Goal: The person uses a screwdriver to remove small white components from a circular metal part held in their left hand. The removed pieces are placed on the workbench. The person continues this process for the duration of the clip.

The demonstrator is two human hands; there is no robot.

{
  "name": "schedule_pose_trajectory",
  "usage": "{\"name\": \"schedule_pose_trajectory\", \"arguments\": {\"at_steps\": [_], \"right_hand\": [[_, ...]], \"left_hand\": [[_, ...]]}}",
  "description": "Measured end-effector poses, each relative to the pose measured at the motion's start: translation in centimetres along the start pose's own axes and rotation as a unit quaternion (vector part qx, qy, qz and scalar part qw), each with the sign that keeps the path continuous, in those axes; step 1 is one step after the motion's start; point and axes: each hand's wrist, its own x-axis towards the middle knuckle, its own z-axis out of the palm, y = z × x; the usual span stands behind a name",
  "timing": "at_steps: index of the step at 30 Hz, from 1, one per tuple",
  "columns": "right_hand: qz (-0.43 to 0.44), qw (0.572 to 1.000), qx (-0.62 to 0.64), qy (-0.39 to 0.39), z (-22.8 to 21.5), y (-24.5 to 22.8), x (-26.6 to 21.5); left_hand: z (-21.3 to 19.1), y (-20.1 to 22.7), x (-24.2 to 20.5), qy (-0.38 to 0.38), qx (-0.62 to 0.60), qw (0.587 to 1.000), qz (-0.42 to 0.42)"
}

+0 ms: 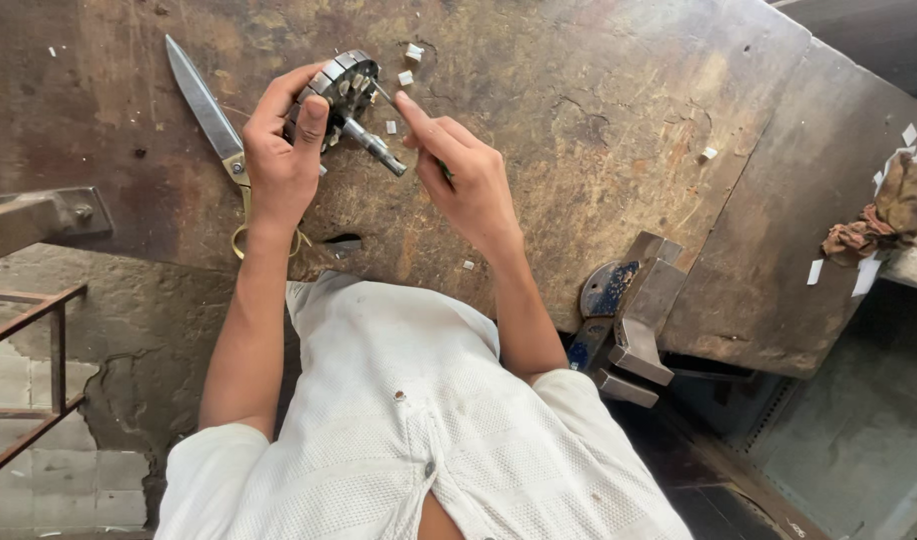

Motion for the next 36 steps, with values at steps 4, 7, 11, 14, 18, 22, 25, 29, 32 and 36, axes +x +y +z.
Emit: {"name": "schedule_pose_trajectory", "arguments": {"at_steps": [4,7,11,14,18,22,25,29,32,36], "right_hand": [[0.042,0.998,-0.037,0.003,0.6,-0.4,0.6],[0.050,0.998,-0.028,0.019,1.1,-0.5,0.6],[0.057,0.998,-0.029,0.030,1.5,-0.4,0.3],[0.065,0.997,-0.025,0.036,1.5,-0.3,-0.1],[0.065,0.997,-0.010,0.049,1.3,-0.6,-0.5],[0.069,0.996,-0.023,0.056,1.4,-0.5,-0.7],[0.063,0.995,-0.026,0.072,1.8,-0.4,-1.0],[0.076,0.993,0.013,0.085,2.3,-0.2,-1.9],[0.099,0.987,0.079,0.095,2.5,0.2,-1.5],[0.195,0.973,0.103,0.075,3.3,0.4,0.4]], "left_hand": [[0.6,0.6,-0.3,-0.016,0.054,0.998,-0.024],[0.6,0.4,-0.2,-0.026,0.037,0.998,-0.036],[0.5,-0.1,-0.3,-0.055,-0.074,0.994,-0.064],[0.7,-0.3,-0.4,-0.064,-0.108,0.990,-0.070],[1.2,-0.2,-0.7,-0.051,-0.099,0.993,-0.048],[1.6,0.3,-0.6,-0.037,-0.082,0.995,-0.040],[1.5,0.9,-0.6,-0.025,-0.016,0.999,-0.012],[1.4,1.2,-0.5,-0.002,0.036,0.999,-0.016],[0.9,0.9,-0.1,0.007,0.014,0.999,-0.035],[0.6,0.6,-0.1,0.003,-0.001,1.000,-0.016]]}}
